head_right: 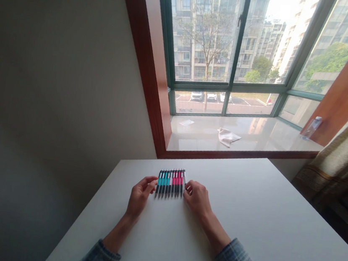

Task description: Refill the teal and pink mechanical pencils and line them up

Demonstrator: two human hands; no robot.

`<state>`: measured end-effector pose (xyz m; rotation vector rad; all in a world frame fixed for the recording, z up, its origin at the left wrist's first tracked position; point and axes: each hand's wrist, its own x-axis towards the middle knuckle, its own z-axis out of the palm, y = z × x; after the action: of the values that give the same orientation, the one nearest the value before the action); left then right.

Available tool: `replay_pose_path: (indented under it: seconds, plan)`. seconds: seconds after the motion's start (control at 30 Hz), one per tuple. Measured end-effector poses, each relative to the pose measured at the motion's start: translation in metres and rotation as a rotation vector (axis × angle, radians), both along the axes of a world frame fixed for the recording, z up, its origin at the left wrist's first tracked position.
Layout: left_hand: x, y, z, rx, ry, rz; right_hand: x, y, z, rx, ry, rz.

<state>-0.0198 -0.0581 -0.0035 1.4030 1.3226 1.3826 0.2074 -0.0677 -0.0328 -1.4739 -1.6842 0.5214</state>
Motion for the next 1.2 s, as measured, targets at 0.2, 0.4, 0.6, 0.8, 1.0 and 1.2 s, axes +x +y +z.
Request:
replay_pose_path:
  seconds: [0.2,0.4,0.6,0.8,1.0,1.2]
  plan:
    - [0.0,0.0,-0.001,-0.001,0.018,-0.007,-0.002,0.001,-0.001,0.01,-0.059,0.032]
    - [0.0,0.0,0.0,-0.019,0.03,0.001,-0.002,0.0,0.0,0.006,-0.047,0.039]
    - [-0.007,0.004,-0.003,0.015,0.056,0.113,0.001,0.001,0.004,-0.02,-0.013,-0.03]
    - [-0.009,0.004,-0.01,-0.093,0.272,0.135,-0.019,0.0,0.021,-0.136,-0.198,-0.143]
    - [-0.007,0.003,-0.01,-0.1,0.277,0.12,-0.074,0.014,0.042,-0.263,-0.331,-0.217]
    - [-0.018,0.004,-0.014,-0.08,0.208,0.134,-0.124,0.028,0.044,-0.328,-0.38,-0.27]
